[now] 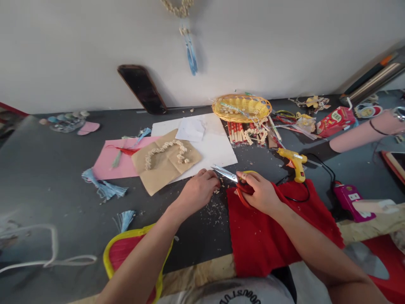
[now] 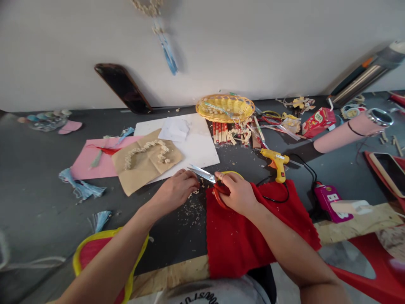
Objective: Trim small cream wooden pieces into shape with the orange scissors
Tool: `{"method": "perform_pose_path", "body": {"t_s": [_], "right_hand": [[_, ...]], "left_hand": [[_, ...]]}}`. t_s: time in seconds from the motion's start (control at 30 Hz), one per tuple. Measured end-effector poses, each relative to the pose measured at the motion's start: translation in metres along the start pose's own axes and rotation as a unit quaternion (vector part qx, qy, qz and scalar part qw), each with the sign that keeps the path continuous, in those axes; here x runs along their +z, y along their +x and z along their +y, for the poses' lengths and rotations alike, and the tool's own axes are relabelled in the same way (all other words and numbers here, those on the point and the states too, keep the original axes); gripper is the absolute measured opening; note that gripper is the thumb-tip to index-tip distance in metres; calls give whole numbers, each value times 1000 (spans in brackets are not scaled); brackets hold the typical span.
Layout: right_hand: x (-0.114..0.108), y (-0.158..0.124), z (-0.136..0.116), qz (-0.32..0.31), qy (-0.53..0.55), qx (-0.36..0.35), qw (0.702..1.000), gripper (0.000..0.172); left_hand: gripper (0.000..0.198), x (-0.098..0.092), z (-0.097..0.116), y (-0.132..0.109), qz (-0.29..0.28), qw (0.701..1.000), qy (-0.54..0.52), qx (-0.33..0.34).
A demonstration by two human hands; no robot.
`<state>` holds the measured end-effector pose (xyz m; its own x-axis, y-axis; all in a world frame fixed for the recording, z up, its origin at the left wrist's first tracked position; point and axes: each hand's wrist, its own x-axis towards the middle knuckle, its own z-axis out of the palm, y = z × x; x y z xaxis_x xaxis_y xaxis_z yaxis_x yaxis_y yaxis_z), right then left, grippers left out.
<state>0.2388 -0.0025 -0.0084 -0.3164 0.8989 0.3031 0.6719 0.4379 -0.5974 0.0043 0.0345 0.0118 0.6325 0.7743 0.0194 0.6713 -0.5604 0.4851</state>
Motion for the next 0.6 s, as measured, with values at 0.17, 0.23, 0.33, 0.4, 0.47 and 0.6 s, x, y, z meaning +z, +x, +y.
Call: {"method": "perform_pose_path", "body": {"t_s": [0.17, 0.23, 0.33, 0.4, 0.47, 0.6], "right_hand": [[-1, -1, 1, 20, 30, 4, 999, 48], [-1, -1, -1, 20, 35, -3, 999, 51], [-1, -1, -4, 9, 18, -18, 1000, 52], [-1, -2, -6, 4, 10, -23, 1000, 51], [0, -2, -8, 2, 8, -23, 1000, 51], [1, -2, -7, -4, 2, -18, 1000, 52]], "left_hand": [[14, -1, -1, 4, 105, 963, -226, -97], [13, 0, -2, 5, 123, 910, -368, -146], [20, 5, -2, 5, 141, 807, -546, -173], [23, 9, -2, 5, 152, 761, -606, -178], [23, 12, 0, 5, 155, 733, -637, -180], [21, 11, 3, 6, 147, 700, -674, -186]]}}
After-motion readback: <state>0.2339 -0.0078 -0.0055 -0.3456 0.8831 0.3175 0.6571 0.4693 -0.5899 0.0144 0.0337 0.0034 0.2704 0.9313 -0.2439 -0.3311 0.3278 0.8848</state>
